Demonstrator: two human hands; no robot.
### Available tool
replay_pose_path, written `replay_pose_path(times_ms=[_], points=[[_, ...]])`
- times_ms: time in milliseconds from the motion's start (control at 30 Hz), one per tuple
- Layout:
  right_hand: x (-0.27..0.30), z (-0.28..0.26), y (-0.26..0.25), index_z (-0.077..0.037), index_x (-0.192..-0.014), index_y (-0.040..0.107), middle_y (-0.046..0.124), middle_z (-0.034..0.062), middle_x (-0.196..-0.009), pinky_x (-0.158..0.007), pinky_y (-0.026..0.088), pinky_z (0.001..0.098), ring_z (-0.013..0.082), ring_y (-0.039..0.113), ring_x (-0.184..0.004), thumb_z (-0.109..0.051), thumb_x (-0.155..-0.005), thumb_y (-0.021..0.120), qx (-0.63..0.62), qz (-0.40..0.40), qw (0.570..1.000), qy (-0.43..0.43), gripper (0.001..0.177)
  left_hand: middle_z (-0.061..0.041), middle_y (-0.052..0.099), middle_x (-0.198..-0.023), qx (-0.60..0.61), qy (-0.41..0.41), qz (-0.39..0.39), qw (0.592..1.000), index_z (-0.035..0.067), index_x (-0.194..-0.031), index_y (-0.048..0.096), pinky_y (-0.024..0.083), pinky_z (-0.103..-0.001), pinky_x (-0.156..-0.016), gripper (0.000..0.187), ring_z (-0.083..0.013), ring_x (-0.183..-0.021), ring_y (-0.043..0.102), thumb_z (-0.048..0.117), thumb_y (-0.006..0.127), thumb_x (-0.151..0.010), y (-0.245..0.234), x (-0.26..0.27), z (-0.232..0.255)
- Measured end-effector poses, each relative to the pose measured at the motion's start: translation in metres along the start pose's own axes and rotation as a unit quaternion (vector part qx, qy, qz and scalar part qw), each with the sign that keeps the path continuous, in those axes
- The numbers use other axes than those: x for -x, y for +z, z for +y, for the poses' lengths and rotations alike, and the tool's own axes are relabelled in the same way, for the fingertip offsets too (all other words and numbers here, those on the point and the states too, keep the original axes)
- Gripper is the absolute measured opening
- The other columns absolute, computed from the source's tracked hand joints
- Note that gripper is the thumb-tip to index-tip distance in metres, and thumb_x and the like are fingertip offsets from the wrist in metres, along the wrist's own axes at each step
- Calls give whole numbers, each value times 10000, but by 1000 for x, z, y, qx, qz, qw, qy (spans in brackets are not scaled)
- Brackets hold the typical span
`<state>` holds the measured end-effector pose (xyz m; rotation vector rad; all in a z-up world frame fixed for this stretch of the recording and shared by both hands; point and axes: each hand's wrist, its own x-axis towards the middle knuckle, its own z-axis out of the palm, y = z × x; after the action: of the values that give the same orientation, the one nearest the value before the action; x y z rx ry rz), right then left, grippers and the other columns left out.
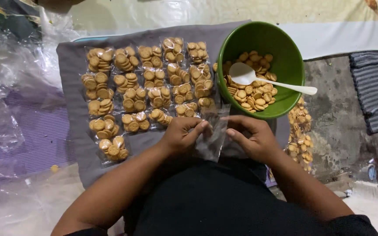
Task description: Packaging small round snacks from a bowl into individual plastic bags using a spoon
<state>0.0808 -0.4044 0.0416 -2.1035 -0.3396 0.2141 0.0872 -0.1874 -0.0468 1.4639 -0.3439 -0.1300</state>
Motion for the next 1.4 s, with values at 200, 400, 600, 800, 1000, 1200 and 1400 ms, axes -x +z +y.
replay_pose_path(times_ms=[200,400,600,800,1000,1200,1400], points=[[6,9,0,-57,-1257,716,776,134,-843,-700,572,380,235,720,-707,-149,-904,736,12,41,998,-42,365,-120,758,-744,-21,27,5,999,121,-955,778,567,-355,-655,308,-239,-678,731,284,536,-1053,0,5,-14],[8,17,-1,-58,-1290,718,645,130,-814,-661,527,400,298,625,-668,-213,-980,653,120,70,980,-141,352,-212,688,-692,-239,276,55,929,-3,-946,724,559,-459,-550,207,-388,-615,692,166,624,-1009,1,2,-23],[5,5,10,-172,-904,752,631,40,-826,-513,509,386,321,641,-634,-363,-864,797,349,72,909,-217,200,-87,640,-684,-328,366,87,867,72,-1028,730,545,-383,-523,211,-285,-573,652,222,584,-1015,-4,9,-5],[6,-3,3,-198,-1053,750,607,80,-898,-597,523,404,291,642,-654,-246,-898,719,447,-52,873,-187,164,-99,714,-826,-353,283,-5,892,96,-1144,667,501,-481,-590,210,-335,-719,703,249,547,-1062,-4,13,-14],[16,18,3,-305,-1103,706,682,-28,-891,-553,562,442,280,713,-698,-435,-896,640,502,-143,845,-116,253,-107,707,-809,-335,325,-28,884,54,-1094,694,461,-464,-506,228,-351,-576,635,225,550,-1050,-5,13,-16],[14,41,13,-242,-1090,759,800,-41,-1110,-856,575,287,134,775,-960,-291,-852,723,323,-109,938,-63,245,-117,684,-813,-309,308,-44,899,93,-1081,636,485,-460,-563,164,-364,-679,661,212,526,-1058,-5,17,-10],[17,43,18,-170,-986,825,824,-9,-822,-700,532,243,39,728,-736,-222,-880,760,231,-31,972,44,135,-70,782,-992,-284,171,-51,942,181,-1190,637,536,-448,-665,393,-351,-874,751,492,466,-1020,-1,20,-15]])
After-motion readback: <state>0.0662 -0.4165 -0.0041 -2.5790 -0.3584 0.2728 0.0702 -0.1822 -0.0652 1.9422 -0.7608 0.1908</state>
